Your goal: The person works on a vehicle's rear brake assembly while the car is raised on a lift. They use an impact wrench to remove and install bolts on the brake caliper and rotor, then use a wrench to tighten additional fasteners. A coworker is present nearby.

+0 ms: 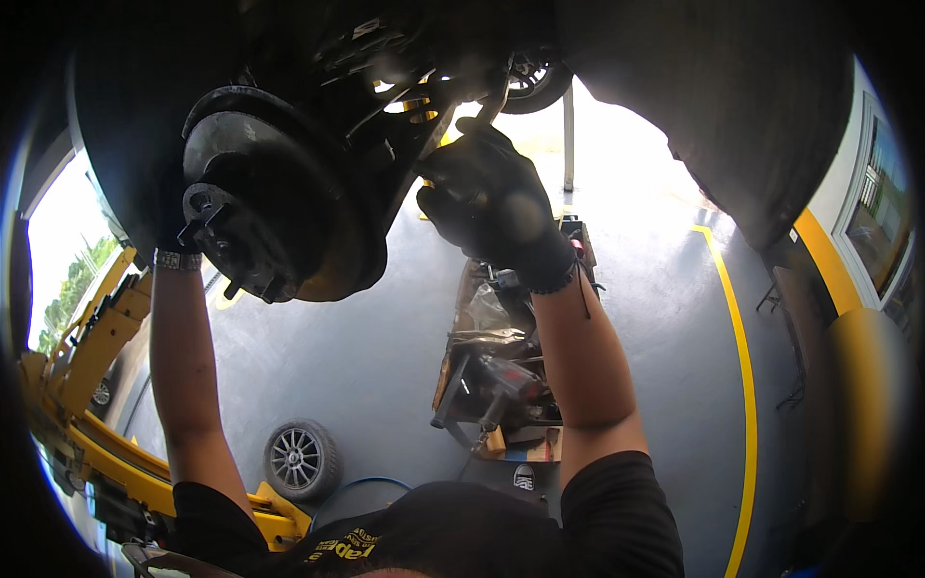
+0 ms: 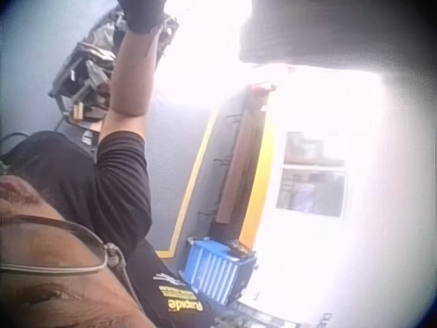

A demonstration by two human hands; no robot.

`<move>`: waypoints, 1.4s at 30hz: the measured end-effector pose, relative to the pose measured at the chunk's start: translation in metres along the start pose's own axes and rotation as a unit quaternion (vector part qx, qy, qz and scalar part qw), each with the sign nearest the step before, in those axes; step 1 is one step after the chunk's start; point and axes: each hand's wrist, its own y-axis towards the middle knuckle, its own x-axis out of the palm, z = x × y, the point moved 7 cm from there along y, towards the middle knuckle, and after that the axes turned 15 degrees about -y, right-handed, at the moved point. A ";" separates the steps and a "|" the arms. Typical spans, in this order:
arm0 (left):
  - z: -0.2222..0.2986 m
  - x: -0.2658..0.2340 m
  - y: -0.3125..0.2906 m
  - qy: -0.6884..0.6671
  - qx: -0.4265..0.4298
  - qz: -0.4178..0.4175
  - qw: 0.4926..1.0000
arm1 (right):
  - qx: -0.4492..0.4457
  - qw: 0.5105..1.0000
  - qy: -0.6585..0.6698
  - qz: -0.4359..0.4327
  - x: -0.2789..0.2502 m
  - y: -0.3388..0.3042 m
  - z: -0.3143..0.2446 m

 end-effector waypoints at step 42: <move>0.015 -0.042 -0.029 0.073 0.192 0.193 0.960 | -0.029 0.995 0.076 0.064 0.021 0.014 -0.030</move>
